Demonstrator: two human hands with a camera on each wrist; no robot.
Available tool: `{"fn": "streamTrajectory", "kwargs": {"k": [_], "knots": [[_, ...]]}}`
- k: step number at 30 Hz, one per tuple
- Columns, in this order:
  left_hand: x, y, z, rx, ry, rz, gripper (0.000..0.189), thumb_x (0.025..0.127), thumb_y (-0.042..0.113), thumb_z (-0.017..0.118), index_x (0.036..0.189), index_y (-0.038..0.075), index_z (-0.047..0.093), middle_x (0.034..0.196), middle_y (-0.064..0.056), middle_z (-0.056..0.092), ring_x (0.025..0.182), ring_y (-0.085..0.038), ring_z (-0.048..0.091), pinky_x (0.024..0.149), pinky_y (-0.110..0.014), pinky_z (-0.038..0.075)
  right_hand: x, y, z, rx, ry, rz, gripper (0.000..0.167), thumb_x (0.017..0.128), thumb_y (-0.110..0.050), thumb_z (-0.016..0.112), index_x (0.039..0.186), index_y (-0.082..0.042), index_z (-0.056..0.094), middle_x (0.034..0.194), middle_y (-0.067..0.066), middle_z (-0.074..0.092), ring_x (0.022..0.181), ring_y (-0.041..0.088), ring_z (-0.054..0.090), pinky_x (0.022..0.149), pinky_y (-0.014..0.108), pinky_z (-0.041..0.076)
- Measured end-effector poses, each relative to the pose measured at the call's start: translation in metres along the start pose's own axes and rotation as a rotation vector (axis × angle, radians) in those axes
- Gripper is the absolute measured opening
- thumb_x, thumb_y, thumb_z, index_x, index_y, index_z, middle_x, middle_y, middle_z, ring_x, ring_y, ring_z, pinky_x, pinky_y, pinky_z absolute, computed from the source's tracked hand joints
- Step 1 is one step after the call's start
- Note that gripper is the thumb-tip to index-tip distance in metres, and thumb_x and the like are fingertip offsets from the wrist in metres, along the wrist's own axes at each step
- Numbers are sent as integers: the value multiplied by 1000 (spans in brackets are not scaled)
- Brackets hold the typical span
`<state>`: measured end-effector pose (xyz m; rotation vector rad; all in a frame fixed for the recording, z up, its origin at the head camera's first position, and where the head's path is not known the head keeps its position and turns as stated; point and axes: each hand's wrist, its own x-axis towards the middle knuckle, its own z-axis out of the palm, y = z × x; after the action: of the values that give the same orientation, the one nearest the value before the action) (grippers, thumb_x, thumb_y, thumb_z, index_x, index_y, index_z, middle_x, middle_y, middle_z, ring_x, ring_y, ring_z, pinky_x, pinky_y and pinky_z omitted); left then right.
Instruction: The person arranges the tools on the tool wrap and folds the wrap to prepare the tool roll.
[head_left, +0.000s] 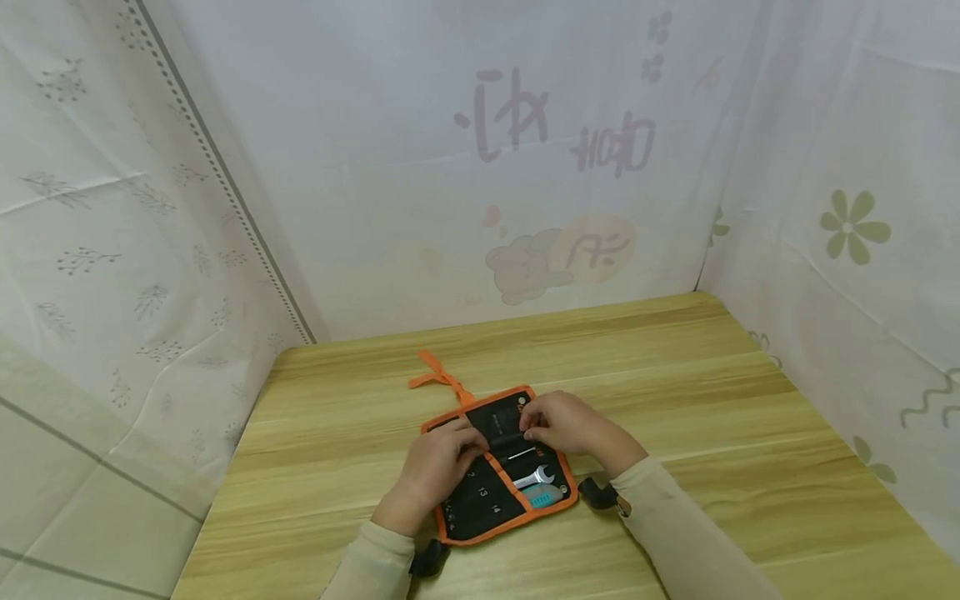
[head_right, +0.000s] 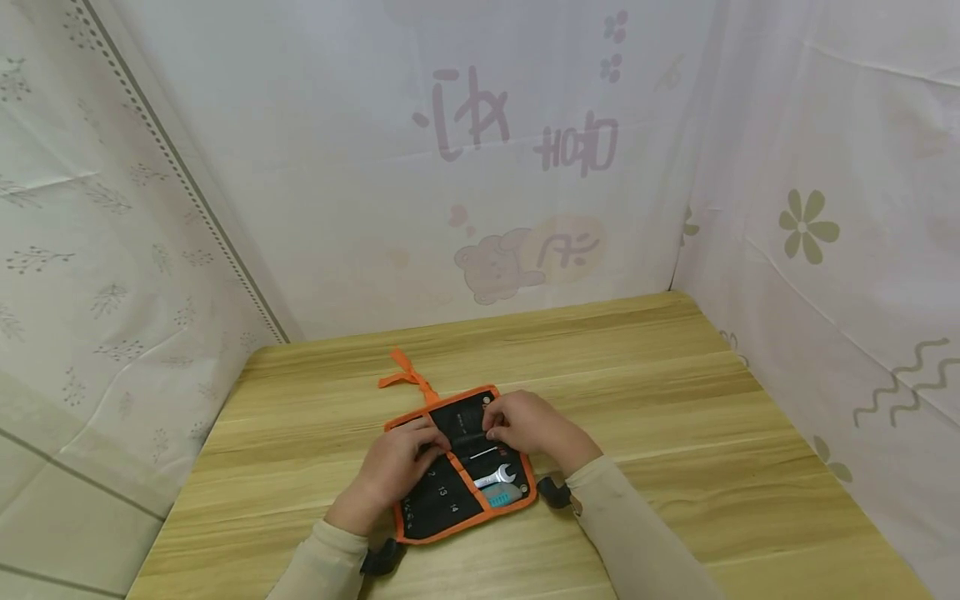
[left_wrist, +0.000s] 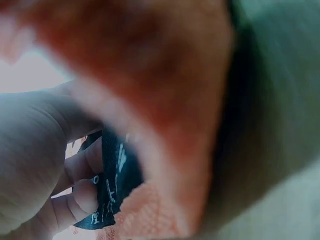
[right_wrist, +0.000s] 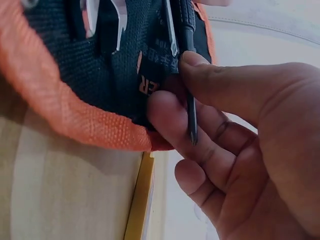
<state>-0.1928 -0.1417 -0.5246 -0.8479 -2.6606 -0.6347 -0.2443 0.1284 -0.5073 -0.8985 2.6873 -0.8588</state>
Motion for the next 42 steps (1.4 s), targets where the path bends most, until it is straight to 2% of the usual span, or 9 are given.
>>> {"fn": "streamTrajectory", "kwargs": {"k": [7, 14, 20, 27, 32, 37, 39, 42], "knots": [[0, 1, 0, 8, 6, 16, 11, 93, 19, 83, 95, 28, 77, 96, 15, 67, 77, -4, 64, 63, -24, 53, 2, 0, 4, 30, 3, -61, 13, 96, -13, 79, 93, -24, 74, 90, -15, 64, 76, 2, 60, 69, 27, 54], [0, 4, 1, -11, 11, 14, 14, 93, 17, 83, 94, 29, 76, 95, 17, 66, 77, -2, 63, 64, -24, 53, 3, -4, 10, 47, -18, -34, 15, 97, -13, 78, 93, -27, 73, 92, -17, 65, 78, 3, 62, 70, 28, 54], [5, 10, 2, -68, -54, 43, 14, 95, 12, 79, 94, 26, 74, 92, 14, 65, 77, -3, 63, 70, -25, 55, 6, -15, 19, 74, -53, -59, 9, 100, -17, 74, 95, -24, 76, 93, -15, 70, 81, 3, 62, 72, 28, 54], [3, 4, -2, -102, -75, -16, 14, 94, 9, 80, 96, 22, 76, 95, 11, 68, 84, -6, 66, 77, -29, 58, 8, -14, 25, 26, -36, -23, 11, 99, -18, 75, 94, -28, 75, 91, -19, 68, 81, 1, 61, 74, 28, 54], [1, -1, -5, -108, -108, -55, 11, 92, 14, 84, 95, 21, 76, 95, 10, 67, 81, -5, 63, 71, -27, 55, 6, -14, 25, -41, -26, -29, 11, 98, -22, 77, 91, -30, 74, 88, -21, 67, 77, 1, 59, 72, 29, 52], [1, -3, -9, -154, -158, -99, 13, 88, 16, 87, 93, 20, 76, 95, 7, 66, 79, -4, 63, 70, -25, 55, 2, -16, 19, -61, -66, -9, 12, 97, -22, 79, 89, -30, 73, 83, -21, 64, 74, 1, 59, 71, 30, 52], [1, -3, -11, -125, -171, -93, 14, 86, 17, 89, 90, 19, 76, 93, 7, 65, 80, -5, 63, 70, -25, 55, 1, -16, 17, -42, -82, -5, 12, 96, -20, 80, 89, -28, 73, 81, -21, 64, 73, 1, 60, 71, 29, 53], [0, -3, -13, 8, -175, -65, 15, 84, 22, 91, 82, 21, 76, 84, 10, 62, 76, -7, 60, 67, -26, 53, 0, -16, 15, -8, -98, -6, 14, 95, -16, 80, 88, -26, 73, 80, -20, 64, 72, 1, 60, 71, 28, 53]]}}
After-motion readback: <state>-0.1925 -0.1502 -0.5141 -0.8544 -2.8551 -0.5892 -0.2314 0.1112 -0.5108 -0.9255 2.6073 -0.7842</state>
